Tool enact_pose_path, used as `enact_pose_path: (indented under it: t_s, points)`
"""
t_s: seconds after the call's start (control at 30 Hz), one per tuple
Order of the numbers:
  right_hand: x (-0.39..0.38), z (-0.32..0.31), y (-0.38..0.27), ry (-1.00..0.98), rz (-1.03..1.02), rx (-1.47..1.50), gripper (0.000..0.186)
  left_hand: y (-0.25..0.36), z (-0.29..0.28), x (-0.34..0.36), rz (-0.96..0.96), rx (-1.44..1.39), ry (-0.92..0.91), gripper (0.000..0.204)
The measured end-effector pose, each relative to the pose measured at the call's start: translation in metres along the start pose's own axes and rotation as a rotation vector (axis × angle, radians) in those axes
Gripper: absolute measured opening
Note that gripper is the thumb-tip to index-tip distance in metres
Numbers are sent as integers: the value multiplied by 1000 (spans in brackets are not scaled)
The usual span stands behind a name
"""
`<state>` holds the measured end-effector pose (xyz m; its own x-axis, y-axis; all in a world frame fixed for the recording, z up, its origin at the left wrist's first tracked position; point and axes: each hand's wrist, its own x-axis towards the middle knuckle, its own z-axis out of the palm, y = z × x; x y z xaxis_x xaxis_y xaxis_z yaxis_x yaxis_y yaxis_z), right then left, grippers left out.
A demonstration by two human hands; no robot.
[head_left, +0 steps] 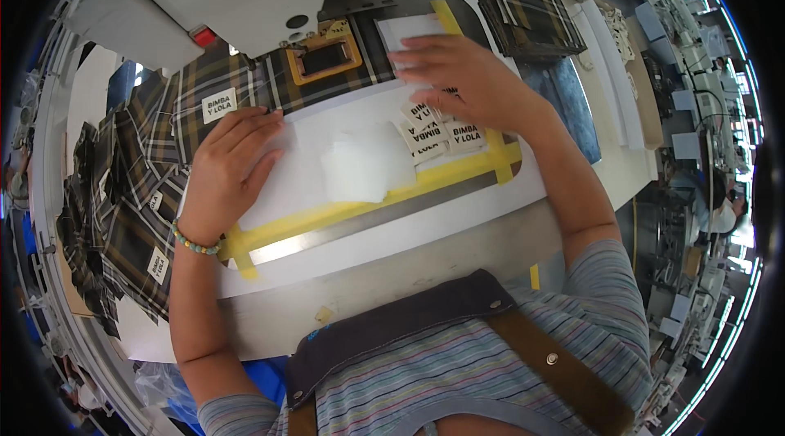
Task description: The person repeatedly sews small white labels onto plaid fabric pieces using a sewing machine. They pick up a fabric piece, place a label on it, align it under the needle, sew, and then move the finished piece aside.
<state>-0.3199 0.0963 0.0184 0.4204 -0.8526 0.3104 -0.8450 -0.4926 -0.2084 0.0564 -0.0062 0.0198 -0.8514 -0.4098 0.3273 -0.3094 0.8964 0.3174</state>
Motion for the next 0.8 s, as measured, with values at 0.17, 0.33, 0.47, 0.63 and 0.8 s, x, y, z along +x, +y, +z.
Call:
enact_pose_path:
  t_s: [0.17,0.33,0.47,0.63,0.8]
  points:
    - [3,-69,7,241,-25,-60,30,-1,4,0,59,34,29,30]
    - [-2,-67,-23,-17,23,-13,26,-4,3,-2,95,43,83,25]
    - [-2,-41,-39,-119,69,61,28,-6,3,-4,105,18,114,30]
    - [2,-19,-42,-208,169,112,21,-5,4,-5,104,28,141,23]
    - [8,-24,-35,-194,211,275,16,7,4,-2,43,-148,215,23]
